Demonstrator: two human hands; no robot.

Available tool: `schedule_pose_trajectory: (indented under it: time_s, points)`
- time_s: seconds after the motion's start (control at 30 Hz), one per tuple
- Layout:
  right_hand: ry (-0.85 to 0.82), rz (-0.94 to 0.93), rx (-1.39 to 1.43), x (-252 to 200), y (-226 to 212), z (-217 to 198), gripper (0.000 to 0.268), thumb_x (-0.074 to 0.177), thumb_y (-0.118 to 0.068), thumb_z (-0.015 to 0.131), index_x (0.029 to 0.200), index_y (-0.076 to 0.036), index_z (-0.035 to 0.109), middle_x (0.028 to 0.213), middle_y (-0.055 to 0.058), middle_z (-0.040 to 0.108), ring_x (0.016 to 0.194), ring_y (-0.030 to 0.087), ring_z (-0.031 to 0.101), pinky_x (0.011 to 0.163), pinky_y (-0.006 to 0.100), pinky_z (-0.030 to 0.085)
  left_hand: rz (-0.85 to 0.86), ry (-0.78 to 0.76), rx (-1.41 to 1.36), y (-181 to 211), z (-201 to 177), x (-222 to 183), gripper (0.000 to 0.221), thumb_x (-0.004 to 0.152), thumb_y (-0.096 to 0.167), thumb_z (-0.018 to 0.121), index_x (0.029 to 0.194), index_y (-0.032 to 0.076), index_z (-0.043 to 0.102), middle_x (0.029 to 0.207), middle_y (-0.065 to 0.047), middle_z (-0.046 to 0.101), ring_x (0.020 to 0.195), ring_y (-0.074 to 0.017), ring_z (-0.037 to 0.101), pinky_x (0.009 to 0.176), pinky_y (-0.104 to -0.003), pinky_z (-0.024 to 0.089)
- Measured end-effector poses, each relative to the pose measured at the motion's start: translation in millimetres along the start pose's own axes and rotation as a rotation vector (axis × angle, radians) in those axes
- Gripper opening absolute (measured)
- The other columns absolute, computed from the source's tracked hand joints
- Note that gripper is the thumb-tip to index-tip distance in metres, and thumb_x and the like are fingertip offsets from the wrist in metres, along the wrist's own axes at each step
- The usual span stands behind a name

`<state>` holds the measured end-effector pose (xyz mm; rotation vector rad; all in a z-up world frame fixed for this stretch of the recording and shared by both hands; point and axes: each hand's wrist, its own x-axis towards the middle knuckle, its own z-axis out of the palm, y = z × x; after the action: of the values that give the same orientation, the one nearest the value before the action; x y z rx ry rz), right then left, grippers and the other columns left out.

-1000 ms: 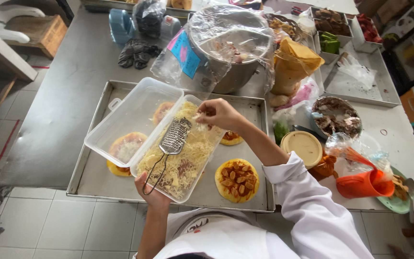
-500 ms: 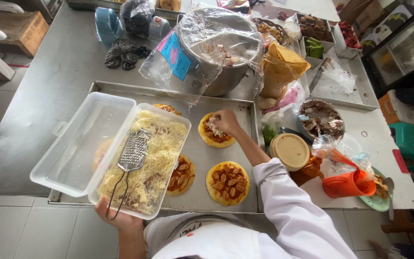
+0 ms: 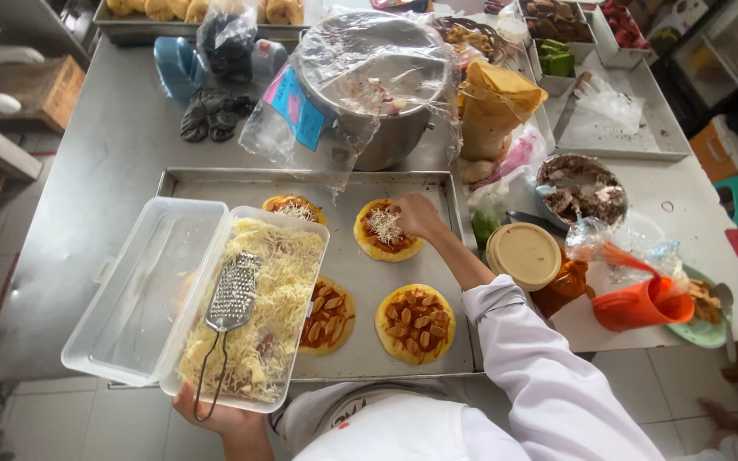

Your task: The person sprinkles shredded cheese onto several small pizzas on a baking tray by hand and then slides the tray into a commercial oven.

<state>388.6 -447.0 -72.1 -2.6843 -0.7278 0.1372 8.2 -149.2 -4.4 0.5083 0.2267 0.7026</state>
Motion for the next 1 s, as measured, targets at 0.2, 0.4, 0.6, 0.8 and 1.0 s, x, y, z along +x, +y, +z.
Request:
schedule_pose_trajectory:
  time_s: [0.2,0.4,0.6,0.8,1.0]
  points:
    - [0.151,0.016,-0.036,4.7,10.8,12.2,0.02,0.073,-0.007,0.072,0.09,-0.007,0.08,0.094,0.017,0.075,0.092,0.036,0.069,0.085,0.049,0.054,-0.008,0.033,0.067,-4.9,-8.5,7.8,0.085,0.088,0.049,0.055,0.159,0.002,0.041,0.15,-0.018,0.053,0.131,-0.036,0.058,0.104,-0.054,0.052]
    - [0.144,-0.115,0.134,7.1,11.2,16.7,0.019,0.081,-0.009,0.068,0.096,-0.004,0.078,0.096,0.018,0.075,0.09,0.035,0.071,0.085,0.048,0.056,-0.035,0.023,0.055,-3.7,-11.3,5.3,0.085,0.09,0.05,0.055,0.16,0.004,0.04,0.151,-0.018,0.053,0.131,-0.0349,0.057,0.104,-0.054,0.051]
    - [0.257,-0.106,0.242,-10.2,-55.9,-34.0,0.02,0.088,-0.011,0.071,0.106,-0.003,0.077,0.098,0.018,0.073,0.083,0.035,0.07,0.076,0.045,0.055,-0.036,0.001,-0.01,-8.8,-0.1,1.3,0.086,0.083,0.046,0.057,0.156,0.003,0.039,0.148,-0.021,0.054,0.13,-0.0381,0.06,0.104,-0.054,0.053]
    - [0.229,-0.355,0.481,-64.3,-180.3,-126.8,0.022,0.095,-0.018,0.069,0.113,-0.005,0.073,0.105,0.011,0.074,0.086,0.019,0.074,0.076,0.034,0.062,-0.119,-0.025,-0.097,-27.7,-13.0,-3.6,0.077,0.088,0.041,0.054,0.152,0.0,0.042,0.143,-0.024,0.055,0.122,-0.0372,0.062,0.1,-0.051,0.056]
    - [-0.011,-0.674,-0.088,-101.6,-239.8,-112.3,0.085,0.087,-0.054,0.075,0.141,0.006,0.048,0.134,0.03,0.055,0.128,0.046,0.05,0.092,0.055,0.05,-0.079,0.008,-0.076,-42.4,-7.2,-11.4,0.072,0.089,0.041,0.051,0.15,0.003,0.043,0.143,-0.02,0.057,0.126,-0.0342,0.06,0.105,-0.05,0.051]
